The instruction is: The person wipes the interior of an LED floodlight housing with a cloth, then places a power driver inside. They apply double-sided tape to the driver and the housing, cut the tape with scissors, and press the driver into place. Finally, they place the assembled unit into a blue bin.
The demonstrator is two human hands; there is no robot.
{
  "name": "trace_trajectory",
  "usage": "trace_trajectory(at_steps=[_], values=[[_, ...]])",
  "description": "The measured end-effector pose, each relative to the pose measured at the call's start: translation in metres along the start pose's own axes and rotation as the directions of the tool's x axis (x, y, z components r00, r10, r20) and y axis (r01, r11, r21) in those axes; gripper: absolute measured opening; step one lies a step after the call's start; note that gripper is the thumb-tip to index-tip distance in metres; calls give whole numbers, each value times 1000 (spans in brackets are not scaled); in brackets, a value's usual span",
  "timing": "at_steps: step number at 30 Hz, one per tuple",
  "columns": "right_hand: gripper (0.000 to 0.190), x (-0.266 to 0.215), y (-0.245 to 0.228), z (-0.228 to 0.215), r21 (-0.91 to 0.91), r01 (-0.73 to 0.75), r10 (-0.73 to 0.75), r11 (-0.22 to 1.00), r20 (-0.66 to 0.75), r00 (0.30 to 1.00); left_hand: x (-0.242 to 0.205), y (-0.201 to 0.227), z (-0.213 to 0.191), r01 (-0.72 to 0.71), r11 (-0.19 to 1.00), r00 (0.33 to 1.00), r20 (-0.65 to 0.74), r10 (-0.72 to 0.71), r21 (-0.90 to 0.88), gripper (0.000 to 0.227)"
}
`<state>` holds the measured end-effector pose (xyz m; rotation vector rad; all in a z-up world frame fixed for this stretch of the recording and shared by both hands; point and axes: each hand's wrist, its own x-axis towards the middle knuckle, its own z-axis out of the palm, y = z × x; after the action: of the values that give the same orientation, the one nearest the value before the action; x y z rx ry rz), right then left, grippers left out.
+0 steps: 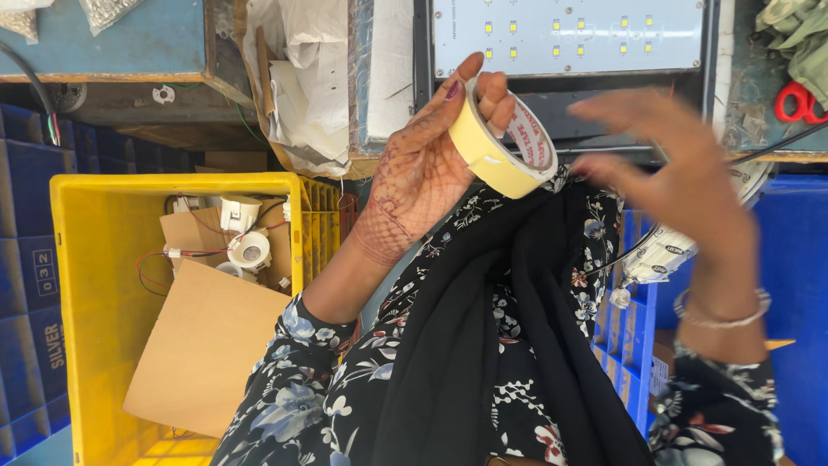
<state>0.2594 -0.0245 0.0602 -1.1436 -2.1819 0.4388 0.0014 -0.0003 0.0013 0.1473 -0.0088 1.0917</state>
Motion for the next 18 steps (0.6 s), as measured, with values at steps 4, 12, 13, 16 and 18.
trace_trajectory(at_steps=[4,12,13,16,18], values=[[41,-16,-18,39,75,62,-63,995,14,998,3,-6,7,64,991,998,5,-65,117,50],[34,-48,-24,84,818,-188,410,543,-63,910,-14,-31,22,-9,437,988,75,-135,899,96],[34,-54,-24,84,831,-190,398,523,-41,917,-20,-32,24,21,421,982,61,-181,907,95],[33,-68,-22,87,830,-206,365,518,3,931,-40,-25,27,-101,-126,969,69,-238,987,70],[28,-75,-20,88,729,-227,319,646,13,948,-47,-17,27,18,-221,948,-87,-306,975,57]])
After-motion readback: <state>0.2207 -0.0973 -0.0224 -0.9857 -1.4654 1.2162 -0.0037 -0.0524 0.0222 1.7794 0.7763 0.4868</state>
